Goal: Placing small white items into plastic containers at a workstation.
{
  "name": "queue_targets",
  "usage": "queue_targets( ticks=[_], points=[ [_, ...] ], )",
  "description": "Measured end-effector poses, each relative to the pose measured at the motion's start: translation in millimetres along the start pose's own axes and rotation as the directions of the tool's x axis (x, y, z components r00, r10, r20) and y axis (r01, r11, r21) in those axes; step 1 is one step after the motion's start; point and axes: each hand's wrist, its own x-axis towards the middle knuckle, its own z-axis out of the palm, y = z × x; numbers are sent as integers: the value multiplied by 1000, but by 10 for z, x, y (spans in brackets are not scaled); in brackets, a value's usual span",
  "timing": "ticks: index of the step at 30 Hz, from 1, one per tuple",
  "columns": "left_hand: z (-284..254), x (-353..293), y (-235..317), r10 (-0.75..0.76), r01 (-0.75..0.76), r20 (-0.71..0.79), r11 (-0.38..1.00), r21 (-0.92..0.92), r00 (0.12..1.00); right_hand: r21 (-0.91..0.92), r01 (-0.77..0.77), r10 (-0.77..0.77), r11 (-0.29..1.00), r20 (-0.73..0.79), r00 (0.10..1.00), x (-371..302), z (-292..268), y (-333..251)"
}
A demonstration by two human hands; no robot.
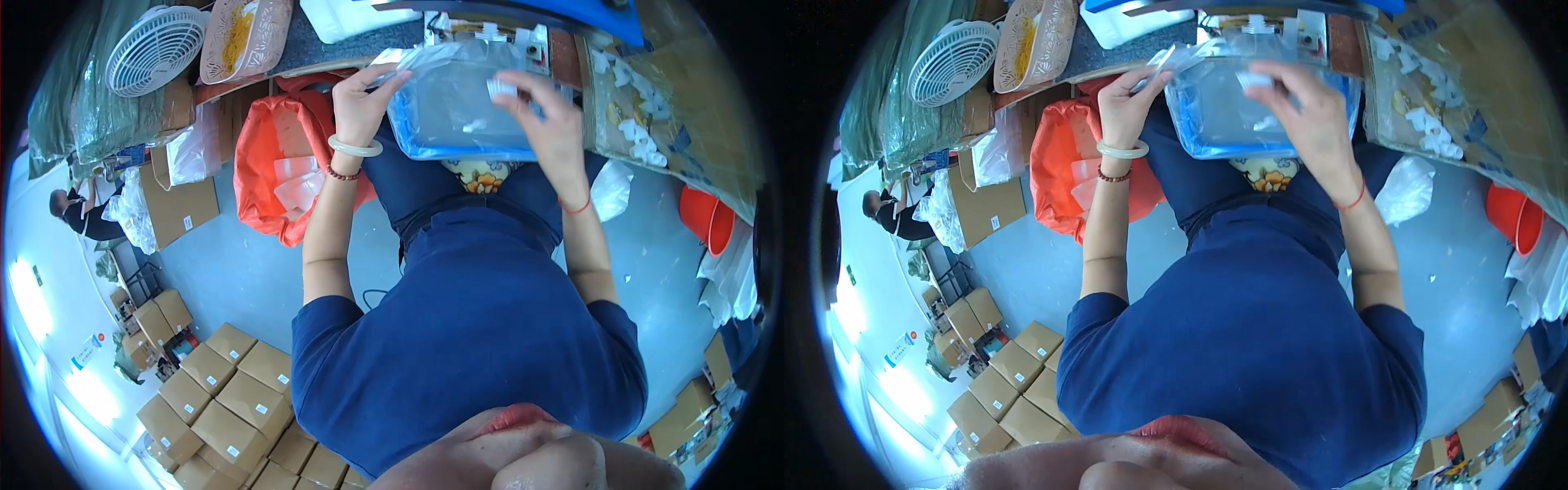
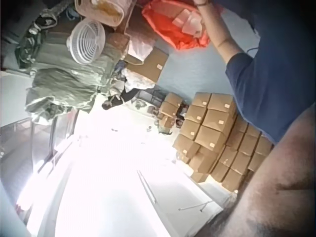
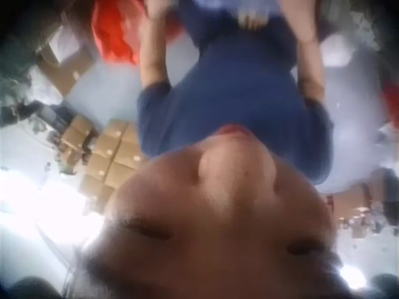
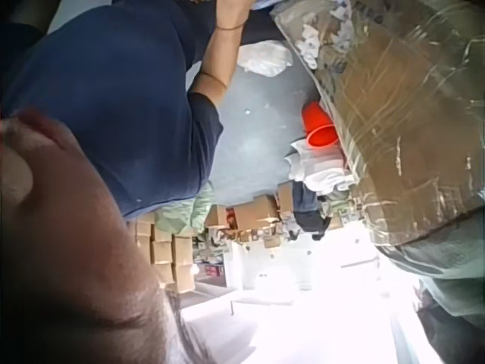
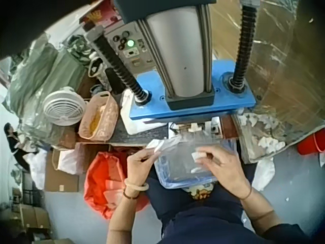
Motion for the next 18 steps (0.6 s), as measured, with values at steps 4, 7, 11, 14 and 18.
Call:
queue_targets(
  ticks=[4, 7, 11, 14, 18],
  points=[
    [118, -113, 214, 5, 26, 160, 982, -188, 987, -88, 297, -303, 951, -73, 950, 259, -40, -262],
    [204, -136, 396, -35, 97, 261, 969, -227, 965, -224, 364, -366, 904, 30, 930, 347, -203, -211],
    [276, -108, 239, -61, 250, 588, 936, -246, 807, -353, 402, -227, 845, 444, 867, 456, -373, -131],
    [472, -45, 180, -142, 537, 763, 789, -297, 631, -292, 229, -102, 929, 393, 914, 464, -336, 131],
    [685, 162, -47, -256, 677, 642, 451, -581, 722, -583, 27, -52, 812, -26, 998, 349, -472, 207]
  ],
)
